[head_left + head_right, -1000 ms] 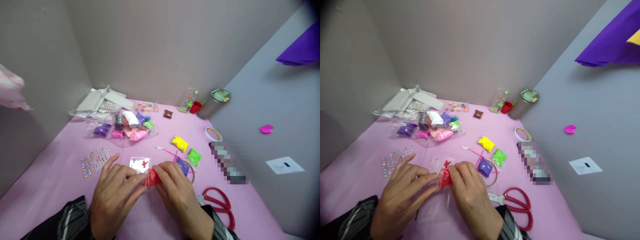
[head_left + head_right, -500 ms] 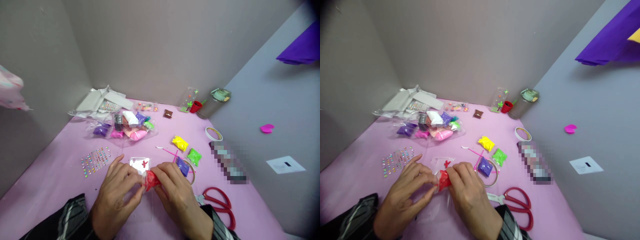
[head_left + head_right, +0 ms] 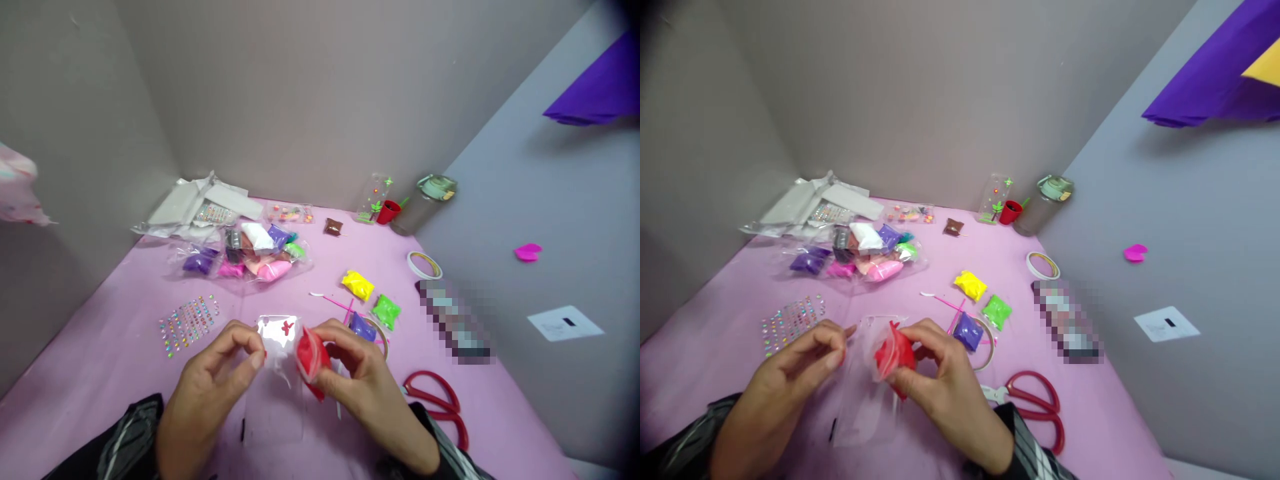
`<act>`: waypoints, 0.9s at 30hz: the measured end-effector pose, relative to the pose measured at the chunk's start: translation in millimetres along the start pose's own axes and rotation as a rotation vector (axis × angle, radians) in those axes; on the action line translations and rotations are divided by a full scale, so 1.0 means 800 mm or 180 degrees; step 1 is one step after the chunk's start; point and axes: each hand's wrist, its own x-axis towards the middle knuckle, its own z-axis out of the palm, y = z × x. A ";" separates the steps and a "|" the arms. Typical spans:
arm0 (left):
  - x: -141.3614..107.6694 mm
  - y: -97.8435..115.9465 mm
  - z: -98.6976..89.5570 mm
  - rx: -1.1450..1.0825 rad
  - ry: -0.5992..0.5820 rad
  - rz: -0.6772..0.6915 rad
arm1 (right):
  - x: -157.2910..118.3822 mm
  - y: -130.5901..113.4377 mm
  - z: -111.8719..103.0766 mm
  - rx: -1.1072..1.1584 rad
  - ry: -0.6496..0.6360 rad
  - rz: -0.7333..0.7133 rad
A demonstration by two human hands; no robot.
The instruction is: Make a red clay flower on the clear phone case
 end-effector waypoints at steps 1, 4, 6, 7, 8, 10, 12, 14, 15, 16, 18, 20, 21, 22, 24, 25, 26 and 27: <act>0.001 -0.001 0.000 -0.0257 -0.0062 -0.0255 | 0.001 0.000 -0.001 0.0088 0.0025 0.0046; 0.003 -0.003 0.002 -0.0900 -0.0173 -0.0767 | 0.001 0.010 -0.007 -0.0111 0.0220 -0.0085; 0.004 -0.004 0.005 -0.1204 -0.0229 -0.0952 | 0.002 0.024 -0.014 -0.0580 0.0544 -0.0298; 0.005 -0.004 0.006 -0.1318 -0.0239 -0.1015 | 0.003 0.033 -0.018 -0.0901 0.0787 -0.0436; 0.005 -0.004 0.007 -0.1414 -0.0248 -0.1079 | 0.004 0.043 -0.024 -0.1274 0.0995 -0.0560; 0.005 -0.003 0.009 -0.1588 -0.0245 -0.1232 | 0.009 0.062 -0.035 -0.2009 0.1250 -0.0752; 0.006 -0.002 0.009 -0.1682 -0.0230 -0.1341 | 0.014 0.078 -0.045 -0.2583 0.1242 -0.0767; 0.006 -0.001 0.008 -0.1641 -0.0191 -0.1327 | 0.019 0.089 -0.051 -0.2936 0.1135 -0.0679; 0.006 -0.001 0.008 -0.1592 -0.0174 -0.1300 | 0.021 0.091 -0.053 -0.3032 0.1098 -0.0651; 0.005 -0.001 0.008 -0.1542 -0.0163 -0.1287 | 0.022 0.090 -0.052 -0.3075 0.1084 -0.0655; 0.005 -0.001 0.008 -0.1468 -0.0155 -0.1328 | 0.022 0.083 -0.048 -0.2994 0.1117 -0.0774; 0.004 -0.001 0.008 -0.1450 -0.0150 -0.1385 | 0.018 0.070 -0.038 -0.2723 0.1183 -0.0955; 0.003 -0.001 0.008 -0.1446 -0.0150 -0.1391 | 0.016 0.062 -0.032 -0.2536 0.1200 -0.1054; 0.003 -0.001 0.009 -0.1436 -0.0169 -0.1385 | 0.012 0.054 -0.025 -0.2351 0.1191 -0.1136; 0.002 -0.002 0.010 -0.1411 -0.0219 -0.1361 | 0.004 0.039 -0.010 -0.1987 0.1045 -0.1306; 0.001 -0.003 0.011 -0.1401 -0.0246 -0.1341 | 0.001 0.033 -0.003 -0.1819 0.0914 -0.1356; 0.001 -0.004 0.012 -0.1404 -0.0273 -0.1317 | -0.003 0.028 0.003 -0.1670 0.0783 -0.1396; 0.000 -0.005 0.013 -0.1422 -0.0304 -0.1299 | -0.006 0.024 0.009 -0.1559 0.0662 -0.1424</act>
